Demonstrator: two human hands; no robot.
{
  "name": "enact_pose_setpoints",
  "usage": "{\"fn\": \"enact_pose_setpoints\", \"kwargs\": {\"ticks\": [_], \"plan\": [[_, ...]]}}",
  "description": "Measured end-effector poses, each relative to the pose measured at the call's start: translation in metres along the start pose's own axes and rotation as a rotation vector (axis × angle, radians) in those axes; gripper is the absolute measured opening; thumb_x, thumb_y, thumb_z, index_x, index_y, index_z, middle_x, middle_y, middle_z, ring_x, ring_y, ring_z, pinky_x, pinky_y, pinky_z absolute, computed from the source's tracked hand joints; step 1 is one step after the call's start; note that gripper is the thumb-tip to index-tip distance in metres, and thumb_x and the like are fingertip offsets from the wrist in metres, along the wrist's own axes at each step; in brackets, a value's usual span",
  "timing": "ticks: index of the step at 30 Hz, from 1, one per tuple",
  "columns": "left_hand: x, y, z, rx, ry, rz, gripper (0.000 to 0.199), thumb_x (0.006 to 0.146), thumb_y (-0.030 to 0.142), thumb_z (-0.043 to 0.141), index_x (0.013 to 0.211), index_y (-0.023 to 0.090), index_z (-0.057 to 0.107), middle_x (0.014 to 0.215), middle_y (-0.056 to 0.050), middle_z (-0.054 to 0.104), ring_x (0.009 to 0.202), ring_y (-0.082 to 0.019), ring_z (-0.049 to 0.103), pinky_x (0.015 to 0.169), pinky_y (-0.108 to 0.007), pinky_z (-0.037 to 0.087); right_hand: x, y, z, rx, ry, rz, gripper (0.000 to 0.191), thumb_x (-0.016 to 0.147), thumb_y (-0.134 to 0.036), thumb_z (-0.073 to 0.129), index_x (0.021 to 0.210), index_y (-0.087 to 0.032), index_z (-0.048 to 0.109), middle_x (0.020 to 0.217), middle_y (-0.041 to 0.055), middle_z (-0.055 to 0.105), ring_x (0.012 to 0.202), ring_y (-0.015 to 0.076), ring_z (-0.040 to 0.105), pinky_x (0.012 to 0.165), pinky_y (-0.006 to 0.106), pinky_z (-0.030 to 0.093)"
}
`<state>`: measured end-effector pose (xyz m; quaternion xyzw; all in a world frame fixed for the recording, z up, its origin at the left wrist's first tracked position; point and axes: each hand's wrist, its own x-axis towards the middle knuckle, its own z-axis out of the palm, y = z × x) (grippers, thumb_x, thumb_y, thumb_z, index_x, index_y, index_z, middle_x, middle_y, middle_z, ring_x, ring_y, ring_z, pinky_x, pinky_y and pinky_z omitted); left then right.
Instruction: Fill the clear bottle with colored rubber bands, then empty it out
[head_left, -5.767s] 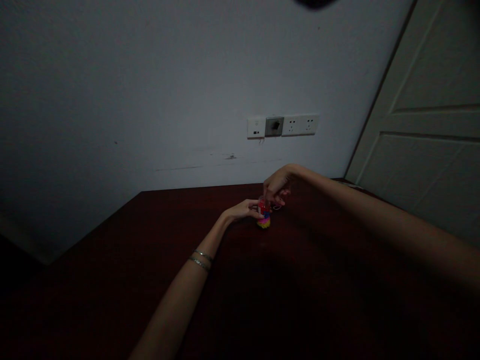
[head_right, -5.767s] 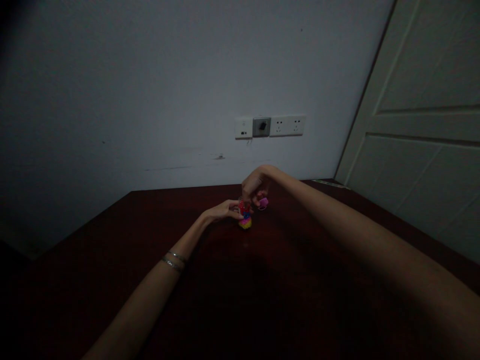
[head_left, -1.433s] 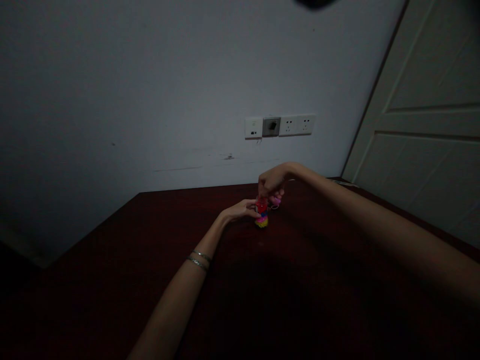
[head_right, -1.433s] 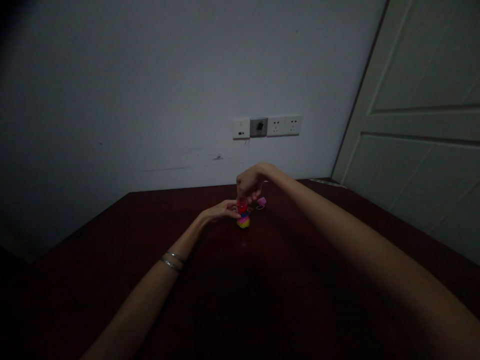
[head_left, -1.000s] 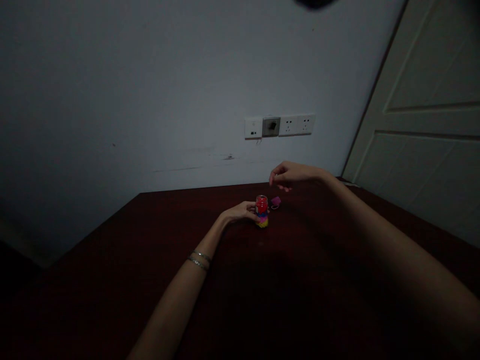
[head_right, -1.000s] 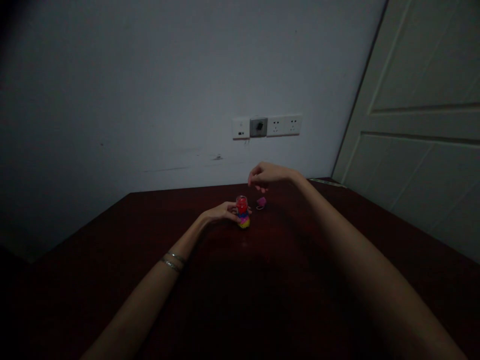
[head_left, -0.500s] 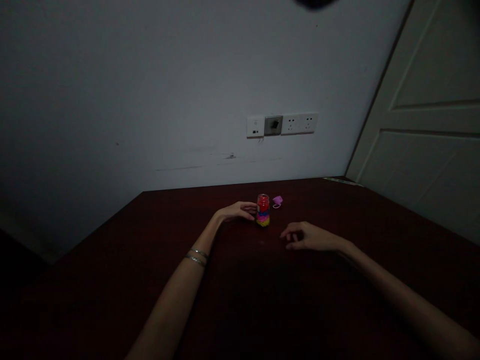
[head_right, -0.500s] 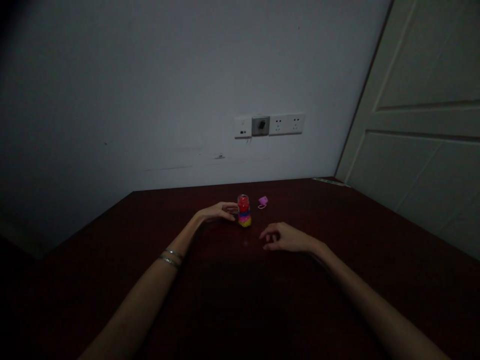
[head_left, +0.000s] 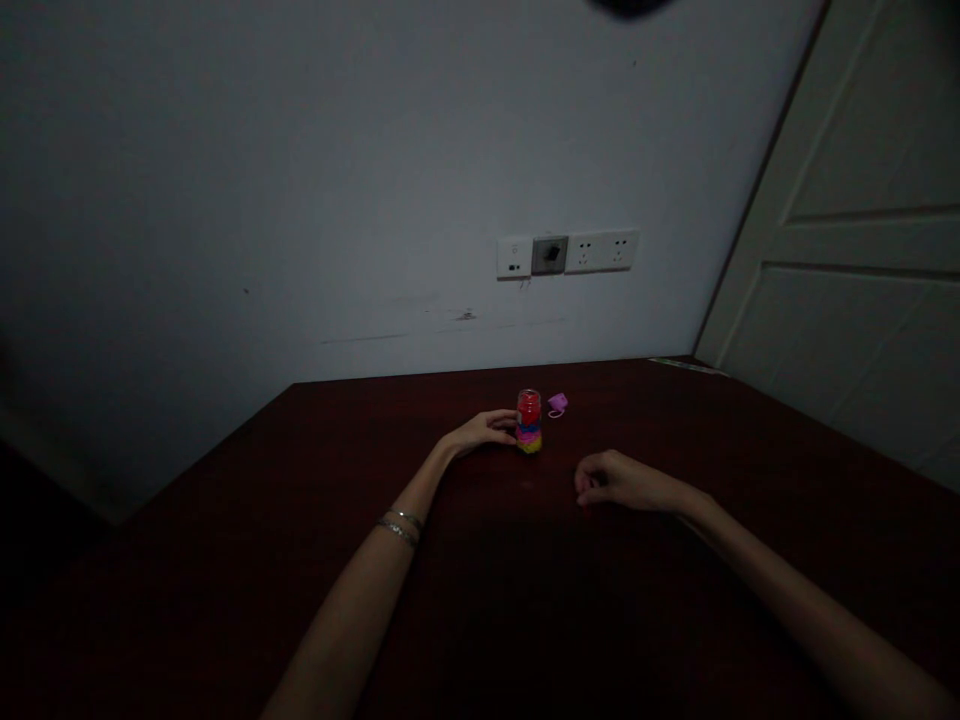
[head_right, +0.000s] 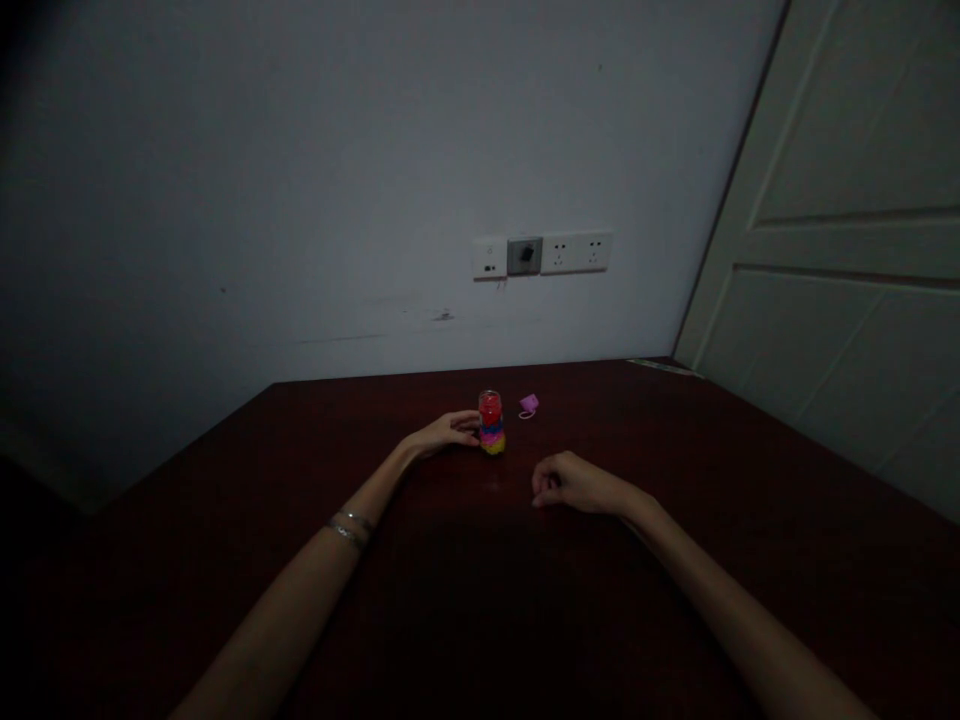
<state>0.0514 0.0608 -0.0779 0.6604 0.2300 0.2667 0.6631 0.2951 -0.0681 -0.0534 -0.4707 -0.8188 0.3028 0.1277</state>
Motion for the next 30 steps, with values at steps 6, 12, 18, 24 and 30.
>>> {"fn": "enact_pose_setpoints", "kwargs": {"ticks": [6,12,18,24,30], "plan": [[-0.004,0.001,-0.001,-0.111,0.034,-0.019,0.051,0.056,0.004,0.067,0.106,0.016,0.061,0.112,-0.01,0.06,0.105,-0.019,0.053,0.092,-0.032,0.034,-0.002,-0.004,0.001,0.1,-0.03,0.099,0.017,0.071,-0.027,0.054,0.078,-0.013,0.061,0.07,0.0034,0.061,0.053,0.0105,0.05,0.043,0.02,0.039],[-0.006,0.001,-0.001,-0.145,0.076,0.005,0.047,0.058,0.007,0.067,0.104,0.013,0.061,0.105,-0.011,0.063,0.099,-0.018,0.056,0.09,-0.031,0.035,-0.001,-0.001,0.005,0.21,-0.061,0.101,0.018,0.072,-0.028,0.052,0.08,-0.013,0.059,0.074,0.0049,0.064,0.051,0.0101,0.05,0.039,0.021,0.043],[-0.006,0.0,-0.002,-0.182,0.071,0.023,0.047,0.058,0.008,0.067,0.104,0.012,0.061,0.105,-0.012,0.063,0.097,-0.018,0.057,0.09,-0.031,0.036,0.005,-0.018,-0.02,0.28,0.249,0.065,0.028,0.07,-0.039,0.058,0.083,-0.014,0.058,0.073,0.0046,0.061,0.06,0.0131,0.053,0.045,0.023,0.043],[-0.006,0.0,-0.001,-0.182,0.08,0.029,0.047,0.058,0.009,0.068,0.105,0.01,0.06,0.103,-0.013,0.064,0.094,-0.019,0.059,0.089,-0.032,0.037,0.03,-0.051,-0.068,0.186,0.594,-0.15,0.026,0.069,-0.039,0.061,0.078,-0.015,0.06,0.075,0.0043,0.062,0.07,0.0144,0.055,0.064,0.028,0.044],[-0.006,-0.001,-0.003,-0.192,0.047,0.046,0.046,0.059,0.008,0.067,0.104,0.009,0.059,0.099,-0.012,0.065,0.09,-0.018,0.06,0.087,-0.032,0.039,0.07,-0.066,-0.086,-0.019,0.509,-0.197,0.019,0.07,-0.03,0.059,0.078,-0.013,0.062,0.071,0.0039,0.062,0.066,0.0131,0.055,0.062,0.026,0.042]]}}
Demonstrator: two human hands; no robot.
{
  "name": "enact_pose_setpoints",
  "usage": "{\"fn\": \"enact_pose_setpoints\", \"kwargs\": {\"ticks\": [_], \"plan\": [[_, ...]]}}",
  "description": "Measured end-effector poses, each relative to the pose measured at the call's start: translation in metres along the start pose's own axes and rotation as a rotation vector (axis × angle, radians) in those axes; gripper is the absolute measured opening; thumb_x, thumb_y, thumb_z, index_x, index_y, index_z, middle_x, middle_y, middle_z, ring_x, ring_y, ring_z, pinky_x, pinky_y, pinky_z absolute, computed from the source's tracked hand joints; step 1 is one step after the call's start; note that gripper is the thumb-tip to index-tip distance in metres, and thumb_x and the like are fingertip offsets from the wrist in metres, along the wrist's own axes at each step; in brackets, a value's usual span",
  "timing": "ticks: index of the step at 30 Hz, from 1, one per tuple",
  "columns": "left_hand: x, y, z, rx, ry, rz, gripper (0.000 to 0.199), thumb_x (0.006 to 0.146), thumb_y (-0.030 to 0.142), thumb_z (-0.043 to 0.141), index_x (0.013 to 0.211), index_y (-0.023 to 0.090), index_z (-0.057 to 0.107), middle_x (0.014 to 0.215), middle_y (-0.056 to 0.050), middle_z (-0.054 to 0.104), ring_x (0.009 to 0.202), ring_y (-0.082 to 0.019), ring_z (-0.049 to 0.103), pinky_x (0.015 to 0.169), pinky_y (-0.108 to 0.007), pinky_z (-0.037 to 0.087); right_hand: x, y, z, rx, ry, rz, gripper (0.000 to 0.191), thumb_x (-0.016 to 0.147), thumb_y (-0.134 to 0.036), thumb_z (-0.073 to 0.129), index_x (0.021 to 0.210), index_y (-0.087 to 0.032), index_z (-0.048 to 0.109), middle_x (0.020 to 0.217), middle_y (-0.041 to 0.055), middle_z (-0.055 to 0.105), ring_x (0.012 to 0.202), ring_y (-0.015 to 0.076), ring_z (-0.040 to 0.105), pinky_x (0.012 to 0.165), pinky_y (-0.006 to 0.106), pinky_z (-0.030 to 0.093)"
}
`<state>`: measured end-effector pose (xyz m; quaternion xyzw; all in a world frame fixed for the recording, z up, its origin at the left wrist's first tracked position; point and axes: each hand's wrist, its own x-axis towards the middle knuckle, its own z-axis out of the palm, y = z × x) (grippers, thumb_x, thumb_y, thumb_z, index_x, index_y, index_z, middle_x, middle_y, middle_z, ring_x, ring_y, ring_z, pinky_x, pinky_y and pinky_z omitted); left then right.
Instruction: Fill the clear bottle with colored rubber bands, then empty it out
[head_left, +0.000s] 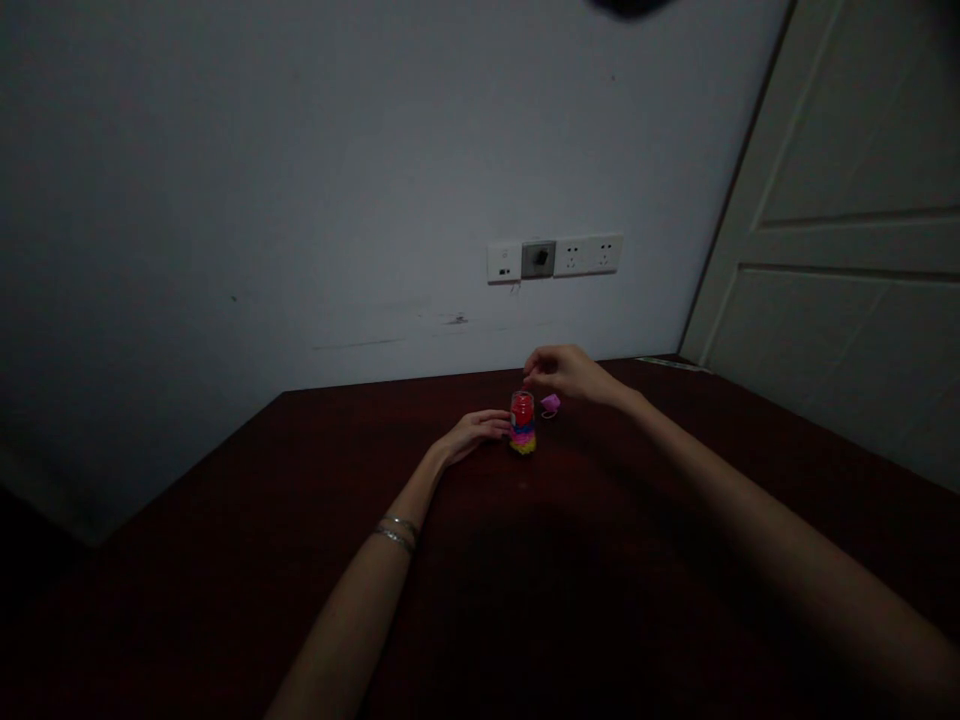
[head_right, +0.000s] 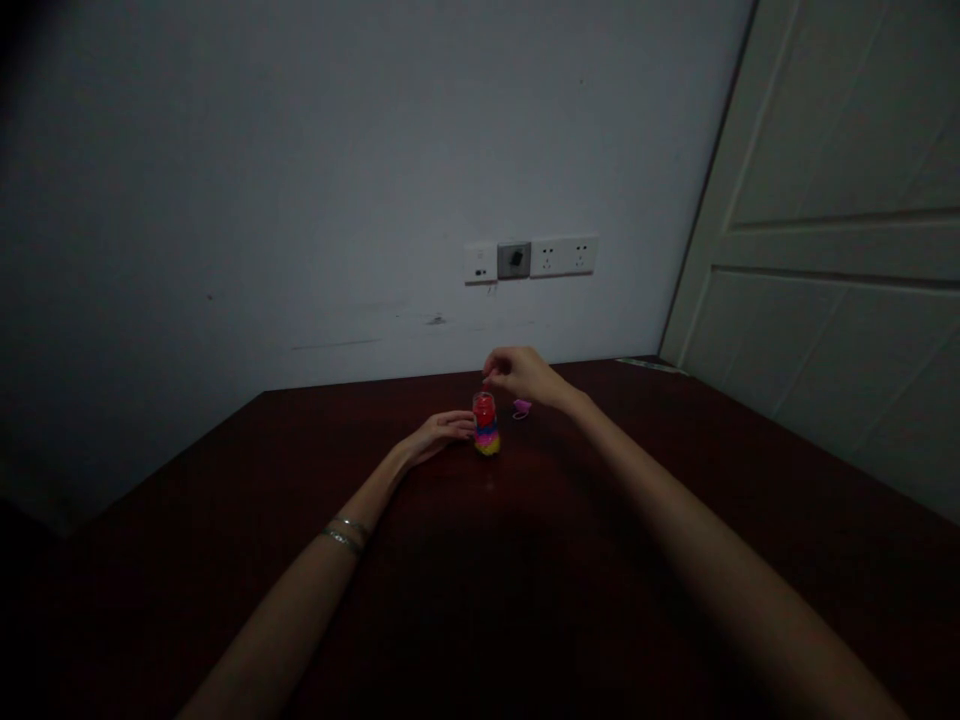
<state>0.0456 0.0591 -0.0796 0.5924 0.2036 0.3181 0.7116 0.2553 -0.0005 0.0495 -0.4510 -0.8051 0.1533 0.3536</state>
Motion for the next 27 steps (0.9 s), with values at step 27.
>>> {"fn": "enact_pose_setpoints", "kwargs": {"ticks": [27], "plan": [[0.0,0.005,-0.003,-0.031,-0.066,-0.027,0.05,0.061,0.009,0.065,0.11,0.014,0.057,0.108,-0.013,0.061,0.098,-0.018,0.057,0.087,-0.03,0.036,-0.008,0.149,0.052,-0.366,-0.004,0.392,0.076,0.059,-0.044,0.07,0.122,-0.007,0.047,0.12,0.0195,0.052,0.111,0.0294,0.048,0.094,0.039,0.035]]}}
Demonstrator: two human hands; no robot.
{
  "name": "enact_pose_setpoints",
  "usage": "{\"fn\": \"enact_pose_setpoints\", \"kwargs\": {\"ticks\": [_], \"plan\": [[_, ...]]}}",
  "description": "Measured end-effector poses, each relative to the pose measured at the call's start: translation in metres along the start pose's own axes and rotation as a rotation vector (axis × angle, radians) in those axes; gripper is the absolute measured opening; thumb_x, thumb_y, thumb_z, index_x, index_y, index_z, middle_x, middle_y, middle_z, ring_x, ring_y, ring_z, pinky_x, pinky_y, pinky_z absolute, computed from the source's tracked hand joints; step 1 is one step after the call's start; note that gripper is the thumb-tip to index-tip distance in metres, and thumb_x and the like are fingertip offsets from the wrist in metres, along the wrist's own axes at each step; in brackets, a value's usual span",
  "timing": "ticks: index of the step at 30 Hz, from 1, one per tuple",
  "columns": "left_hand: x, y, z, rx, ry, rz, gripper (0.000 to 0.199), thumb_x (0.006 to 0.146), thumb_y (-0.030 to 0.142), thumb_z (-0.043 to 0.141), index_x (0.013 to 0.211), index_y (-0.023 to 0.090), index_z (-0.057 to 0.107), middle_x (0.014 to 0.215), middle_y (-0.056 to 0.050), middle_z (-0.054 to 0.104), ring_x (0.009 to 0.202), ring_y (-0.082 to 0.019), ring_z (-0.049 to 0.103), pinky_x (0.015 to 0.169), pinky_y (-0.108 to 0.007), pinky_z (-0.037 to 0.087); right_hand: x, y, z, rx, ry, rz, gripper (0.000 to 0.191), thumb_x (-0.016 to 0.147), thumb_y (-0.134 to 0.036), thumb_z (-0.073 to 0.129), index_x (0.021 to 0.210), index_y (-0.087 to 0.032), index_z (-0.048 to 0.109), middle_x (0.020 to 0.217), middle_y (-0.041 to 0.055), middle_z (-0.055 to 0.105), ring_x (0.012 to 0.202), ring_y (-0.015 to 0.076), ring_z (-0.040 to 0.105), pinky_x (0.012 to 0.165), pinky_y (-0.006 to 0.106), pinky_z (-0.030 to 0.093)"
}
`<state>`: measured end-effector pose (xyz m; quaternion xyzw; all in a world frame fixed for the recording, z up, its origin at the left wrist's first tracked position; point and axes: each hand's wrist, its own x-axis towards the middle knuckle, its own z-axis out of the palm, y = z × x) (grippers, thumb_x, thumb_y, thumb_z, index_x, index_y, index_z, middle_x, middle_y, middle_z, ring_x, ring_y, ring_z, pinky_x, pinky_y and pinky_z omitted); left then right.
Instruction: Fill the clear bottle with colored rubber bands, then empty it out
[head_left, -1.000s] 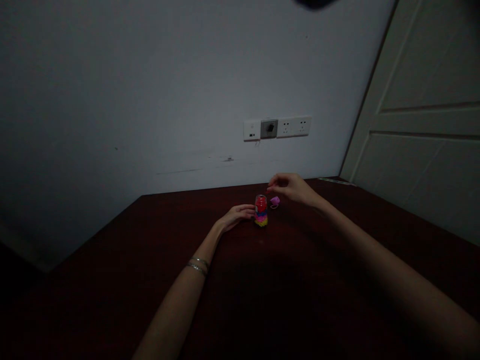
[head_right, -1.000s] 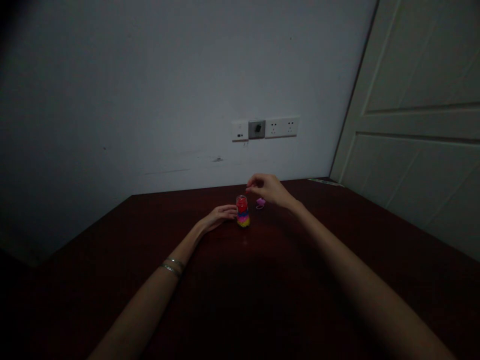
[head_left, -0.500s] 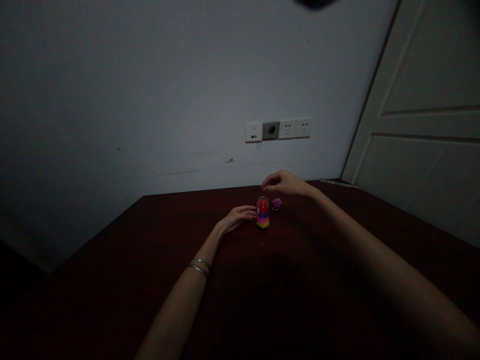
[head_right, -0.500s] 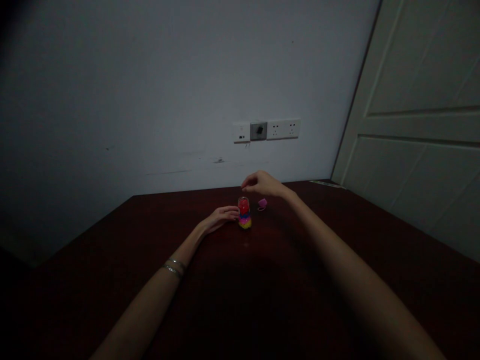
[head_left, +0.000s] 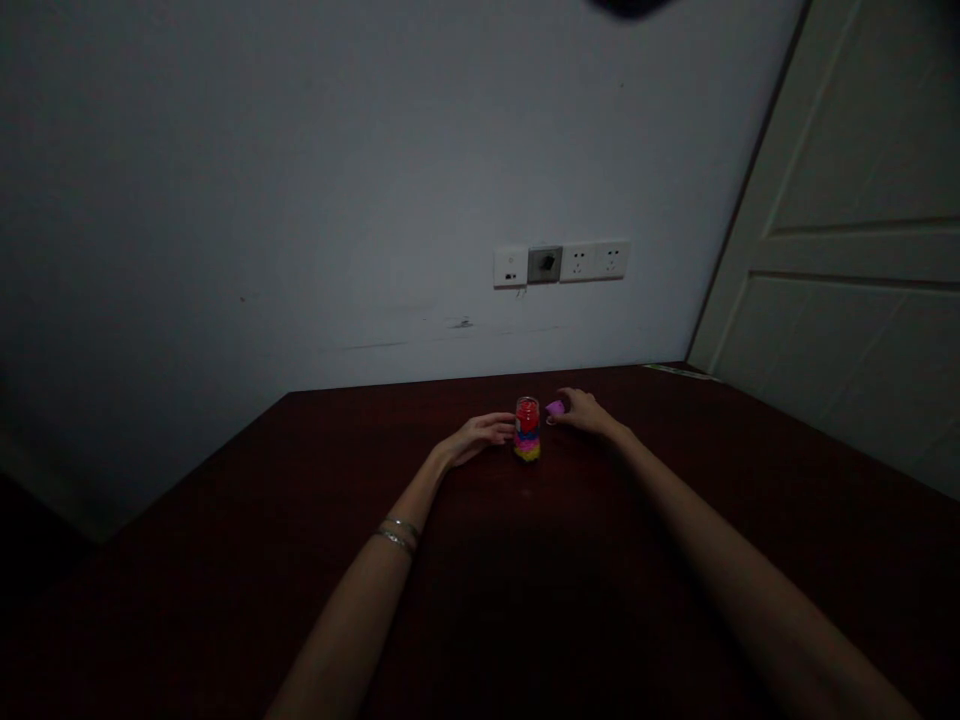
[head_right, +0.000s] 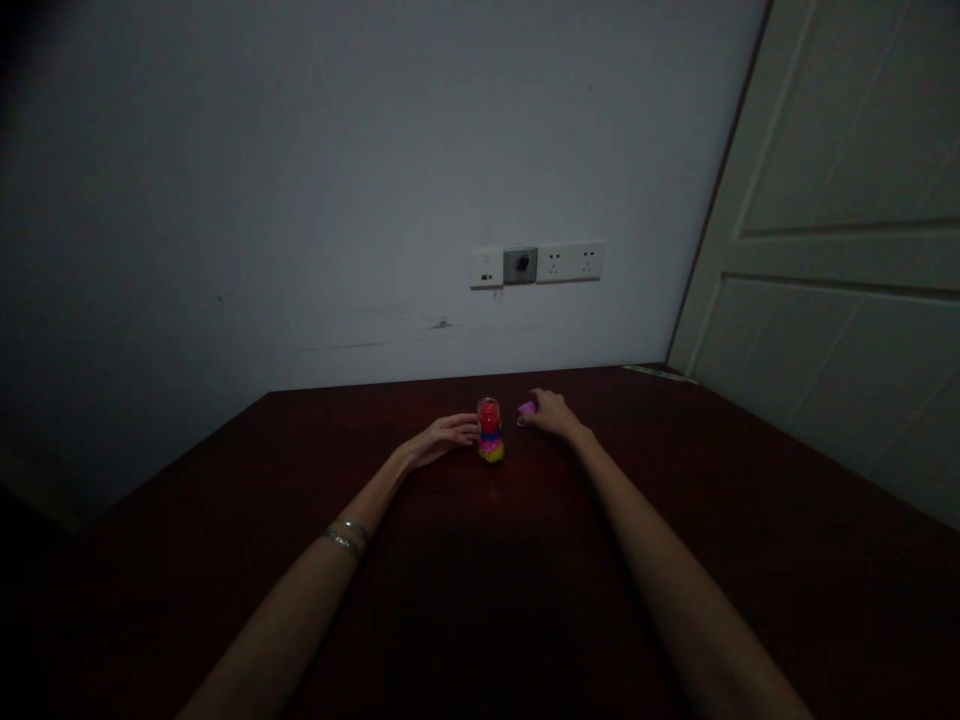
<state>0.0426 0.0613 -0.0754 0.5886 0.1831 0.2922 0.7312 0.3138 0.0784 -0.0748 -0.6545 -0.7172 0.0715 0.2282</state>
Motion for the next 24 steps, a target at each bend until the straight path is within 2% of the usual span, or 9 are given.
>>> {"fn": "enact_pose_setpoints", "kwargs": {"ticks": [6,8,10,11,13,15,17,20,24], "plan": [[0.004,0.011,0.013,0.118,-0.014,-0.075,0.059,0.058,0.011,0.072,0.113,0.017,0.053,0.111,-0.01,0.059,0.099,-0.018,0.056,0.091,-0.033,0.035,-0.005,0.006,0.007,0.148,0.048,-0.017,0.049,0.071,-0.033,0.061,0.113,-0.01,0.052,0.105,0.0148,0.061,0.094,0.0207,0.058,0.082,0.031,0.043],[0.006,0.016,0.021,0.185,-0.018,-0.063,0.061,0.056,0.012,0.074,0.114,0.017,0.053,0.112,-0.01,0.058,0.102,-0.019,0.054,0.092,-0.035,0.035,-0.007,0.001,0.003,0.217,0.101,-0.004,0.047,0.07,-0.032,0.062,0.11,-0.01,0.054,0.104,0.0139,0.062,0.093,0.0203,0.058,0.081,0.031,0.044],[0.008,0.021,0.028,0.245,-0.014,-0.034,0.063,0.056,0.013,0.074,0.115,0.017,0.052,0.114,-0.011,0.057,0.104,-0.021,0.052,0.093,-0.036,0.035,-0.01,-0.008,-0.008,0.354,0.095,0.022,0.048,0.068,-0.029,0.064,0.111,-0.011,0.055,0.101,0.0123,0.063,0.088,0.0194,0.059,0.079,0.031,0.046],[0.008,0.022,0.031,0.269,-0.01,-0.019,0.064,0.056,0.014,0.075,0.116,0.016,0.052,0.115,-0.011,0.056,0.105,-0.021,0.052,0.093,-0.037,0.035,-0.012,-0.014,-0.016,0.45,0.05,0.025,0.048,0.067,-0.027,0.064,0.112,-0.012,0.054,0.099,0.0114,0.064,0.085,0.0187,0.06,0.078,0.032,0.047],[0.009,0.024,0.035,0.31,-0.008,0.015,0.064,0.057,0.016,0.074,0.117,0.016,0.051,0.115,-0.012,0.056,0.103,-0.021,0.052,0.092,-0.038,0.035,-0.017,-0.027,-0.035,0.679,-0.14,-0.023,0.051,0.07,-0.025,0.061,0.118,-0.013,0.051,0.097,0.0107,0.065,0.077,0.0176,0.062,0.074,0.033,0.049],[0.009,0.024,0.037,0.346,-0.015,0.04,0.061,0.059,0.019,0.073,0.116,0.016,0.053,0.112,-0.012,0.057,0.1,-0.021,0.054,0.09,-0.038,0.036,-0.024,-0.041,-0.058,0.794,-0.313,-0.111,0.051,0.07,-0.027,0.063,0.118,-0.015,0.052,0.099,0.0097,0.065,0.079,0.0185,0.062,0.075,0.035,0.048],[0.01,0.023,0.036,0.377,-0.011,0.052,0.055,0.06,0.022,0.073,0.112,0.014,0.056,0.107,-0.011,0.059,0.096,-0.021,0.055,0.088,-0.038,0.038,-0.03,-0.054,-0.08,0.773,-0.396,-0.178,0.049,0.068,-0.03,0.064,0.115,-0.017,0.056,0.097,0.0075,0.066,0.08,0.018,0.061,0.076,0.034,0.048],[0.012,0.021,0.034,0.412,0.02,0.041,0.045,0.061,0.026,0.072,0.103,0.012,0.061,0.099,-0.01,0.062,0.09,-0.02,0.056,0.085,-0.037,0.039,-0.038,-0.071,-0.105,0.61,-0.447,-0.255,0.044,0.066,-0.031,0.065,0.108,-0.017,0.061,0.087,0.0042,0.066,0.073,0.0163,0.059,0.071,0.032,0.047],[0.013,0.02,0.033,0.462,0.054,0.028,0.038,0.061,0.029,0.072,0.094,0.011,0.065,0.093,-0.009,0.063,0.085,-0.019,0.057,0.083,-0.036,0.039,-0.044,-0.089,-0.116,0.412,-0.491,-0.241,0.049,0.063,-0.033,0.067,0.107,-0.014,0.06,0.075,0.0041,0.064,0.061,0.0141,0.056,0.058,0.028,0.045]]}}
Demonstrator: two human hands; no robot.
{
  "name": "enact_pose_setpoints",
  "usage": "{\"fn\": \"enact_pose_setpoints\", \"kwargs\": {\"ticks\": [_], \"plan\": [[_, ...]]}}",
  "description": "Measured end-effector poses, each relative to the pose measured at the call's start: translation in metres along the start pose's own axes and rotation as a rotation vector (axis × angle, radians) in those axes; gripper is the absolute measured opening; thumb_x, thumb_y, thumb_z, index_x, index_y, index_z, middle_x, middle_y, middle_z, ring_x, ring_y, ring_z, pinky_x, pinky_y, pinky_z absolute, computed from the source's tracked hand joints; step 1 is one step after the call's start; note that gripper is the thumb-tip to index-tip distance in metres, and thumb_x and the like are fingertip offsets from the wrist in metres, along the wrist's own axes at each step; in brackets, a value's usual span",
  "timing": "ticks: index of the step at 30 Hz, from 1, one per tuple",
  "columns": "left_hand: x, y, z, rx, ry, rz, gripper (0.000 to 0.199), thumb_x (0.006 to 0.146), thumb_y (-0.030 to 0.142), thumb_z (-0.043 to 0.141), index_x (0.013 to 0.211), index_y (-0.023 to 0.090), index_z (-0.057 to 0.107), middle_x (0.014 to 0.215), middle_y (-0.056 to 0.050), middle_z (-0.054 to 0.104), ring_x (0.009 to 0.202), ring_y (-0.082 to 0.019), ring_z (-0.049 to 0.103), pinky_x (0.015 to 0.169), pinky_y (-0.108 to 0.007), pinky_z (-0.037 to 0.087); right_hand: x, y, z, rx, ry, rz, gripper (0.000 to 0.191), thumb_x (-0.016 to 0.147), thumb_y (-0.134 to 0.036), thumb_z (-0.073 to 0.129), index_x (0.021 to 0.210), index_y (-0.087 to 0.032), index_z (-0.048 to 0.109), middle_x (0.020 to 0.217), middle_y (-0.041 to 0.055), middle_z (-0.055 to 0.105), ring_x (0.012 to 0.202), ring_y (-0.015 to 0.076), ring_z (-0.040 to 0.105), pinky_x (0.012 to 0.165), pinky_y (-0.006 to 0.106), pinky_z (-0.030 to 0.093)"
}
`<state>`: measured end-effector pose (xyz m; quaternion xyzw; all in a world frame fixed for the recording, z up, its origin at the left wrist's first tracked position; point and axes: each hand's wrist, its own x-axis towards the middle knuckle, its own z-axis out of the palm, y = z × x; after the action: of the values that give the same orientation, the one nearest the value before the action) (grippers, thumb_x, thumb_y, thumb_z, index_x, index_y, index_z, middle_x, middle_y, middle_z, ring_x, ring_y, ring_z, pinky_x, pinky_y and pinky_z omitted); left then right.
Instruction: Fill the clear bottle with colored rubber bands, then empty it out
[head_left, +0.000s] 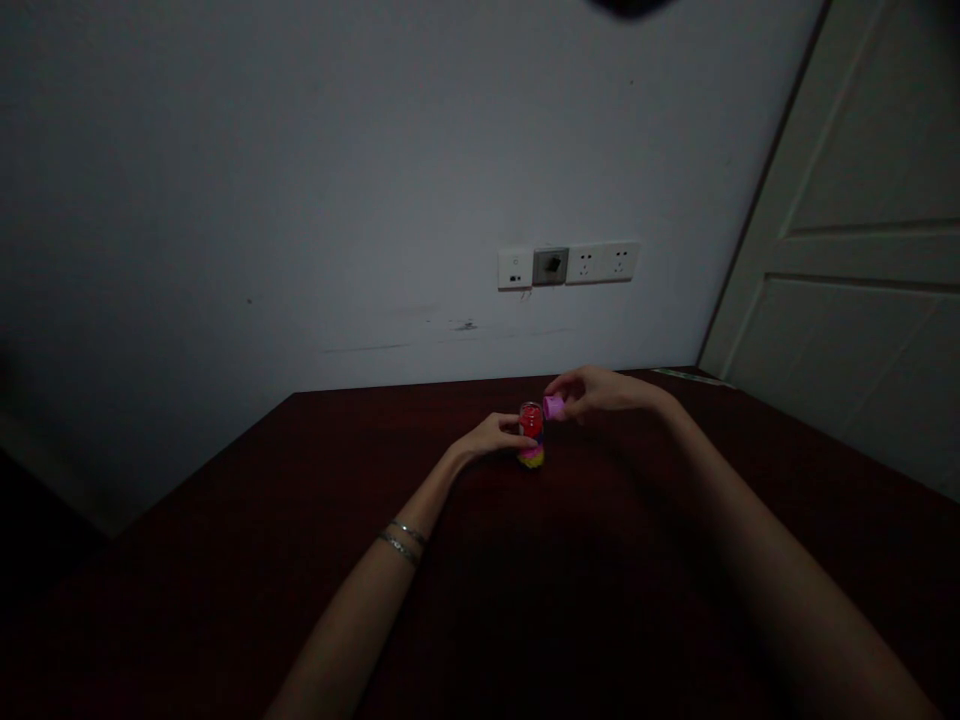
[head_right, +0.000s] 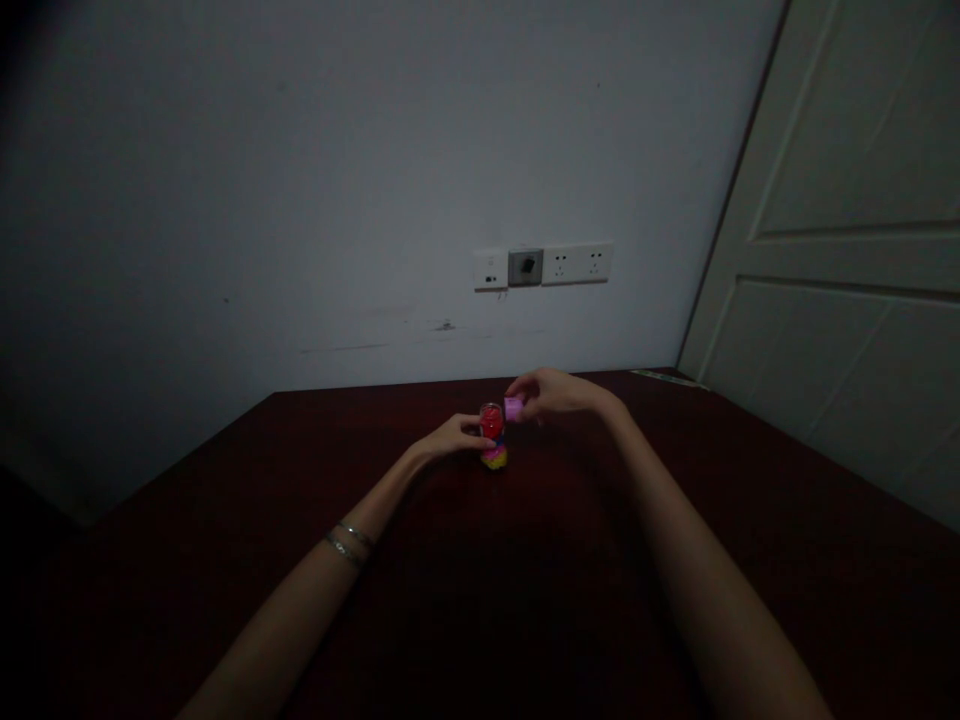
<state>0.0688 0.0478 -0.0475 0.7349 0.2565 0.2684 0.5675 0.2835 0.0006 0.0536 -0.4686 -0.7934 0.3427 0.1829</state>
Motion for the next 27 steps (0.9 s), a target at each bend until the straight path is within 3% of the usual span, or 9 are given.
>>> {"fn": "enact_pose_setpoints", "kwargs": {"ticks": [7,15,21,24,27], "plan": [[-0.002,0.003,0.003,0.003,0.015,-0.029,0.038,0.06,0.03,0.072,0.092,0.011,0.066,0.089,-0.008,0.064,0.079,-0.015,0.057,0.08,-0.035,0.041,0.009,-0.013,0.013,-0.11,0.145,-0.149,0.036,0.064,-0.03,0.066,0.096,-0.014,0.062,0.088,0.0078,0.065,0.076,0.0174,0.058,0.068,0.029,0.045],[-0.002,0.017,0.0,0.078,-0.03,-0.033,0.037,0.055,0.027,0.075,0.087,0.011,0.067,0.085,-0.007,0.065,0.077,-0.016,0.059,0.08,-0.035,0.042,0.002,-0.026,0.015,-0.089,0.061,-0.267,0.033,0.069,-0.03,0.062,0.099,-0.019,0.065,0.1,0.0049,0.065,0.092,0.02,0.058,0.083,0.034,0.044],[-0.011,0.035,-0.002,-0.108,-0.242,-0.016,0.037,0.058,0.025,0.073,0.091,0.01,0.066,0.092,-0.01,0.066,0.087,-0.02,0.059,0.087,-0.038,0.039,-0.014,-0.041,0.009,-0.029,0.043,-0.342,0.039,0.072,-0.034,0.061,0.109,-0.022,0.062,0.109,0.0041,0.063,0.101,0.0212,0.054,0.09,0.037,0.039],[-0.015,0.033,-0.001,-0.295,-0.39,-0.033,0.043,0.056,0.029,0.074,0.092,0.007,0.065,0.088,-0.013,0.066,0.084,-0.023,0.061,0.085,-0.04,0.04,-0.016,-0.042,0.009,-0.002,0.021,-0.352,0.04,0.073,-0.034,0.061,0.112,-0.023,0.06,0.111,0.0035,0.062,0.102,0.0205,0.054,0.091,0.038,0.039],[-0.017,0.025,-0.002,-0.428,-0.413,-0.046,0.044,0.053,0.031,0.076,0.087,0.006,0.065,0.084,-0.013,0.067,0.078,-0.023,0.062,0.08,-0.04,0.043,-0.014,-0.04,0.01,0.01,-0.002,-0.343,0.039,0.074,-0.034,0.06,0.111,-0.022,0.06,0.109,0.0038,0.063,0.099,0.02,0.055,0.09,0.039,0.04]]}}
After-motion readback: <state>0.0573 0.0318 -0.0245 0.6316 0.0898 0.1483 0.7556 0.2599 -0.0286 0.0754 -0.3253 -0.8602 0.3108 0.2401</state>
